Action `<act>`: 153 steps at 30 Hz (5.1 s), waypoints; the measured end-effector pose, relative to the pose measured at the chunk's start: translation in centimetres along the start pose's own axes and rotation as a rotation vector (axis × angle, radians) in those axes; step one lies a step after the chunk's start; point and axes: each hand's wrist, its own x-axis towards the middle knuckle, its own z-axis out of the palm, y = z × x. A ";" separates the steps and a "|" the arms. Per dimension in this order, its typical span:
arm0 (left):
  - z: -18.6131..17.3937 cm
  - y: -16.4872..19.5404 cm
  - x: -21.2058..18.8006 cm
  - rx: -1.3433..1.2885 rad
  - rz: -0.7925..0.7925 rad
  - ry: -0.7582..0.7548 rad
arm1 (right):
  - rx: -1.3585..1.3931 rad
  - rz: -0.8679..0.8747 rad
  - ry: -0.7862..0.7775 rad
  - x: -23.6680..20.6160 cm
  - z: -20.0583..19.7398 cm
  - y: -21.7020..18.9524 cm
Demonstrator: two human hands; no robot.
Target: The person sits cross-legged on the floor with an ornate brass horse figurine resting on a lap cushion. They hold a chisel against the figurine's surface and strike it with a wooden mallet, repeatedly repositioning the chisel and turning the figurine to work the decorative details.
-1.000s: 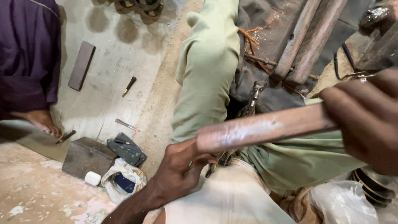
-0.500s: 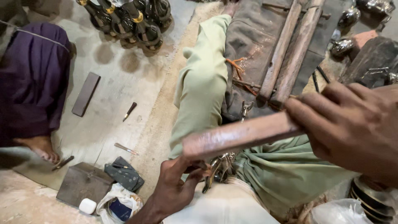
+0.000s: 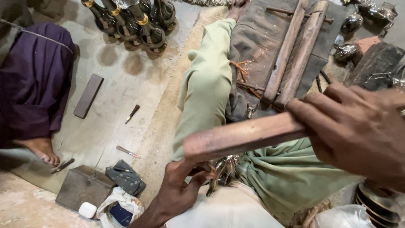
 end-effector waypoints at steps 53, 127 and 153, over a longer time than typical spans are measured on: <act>-1.0 -2.3 -1.9 0.031 0.134 -0.071 | -0.031 -0.330 0.189 0.8 -0.5 -1.2; 3.8 -3.0 -2.8 0.270 -0.237 -0.202 | 0.570 0.524 0.301 -11.8 4.8 2.3; 6.6 3.5 16.2 -0.197 0.597 0.122 | 0.566 0.805 0.716 -13.7 8.8 7.1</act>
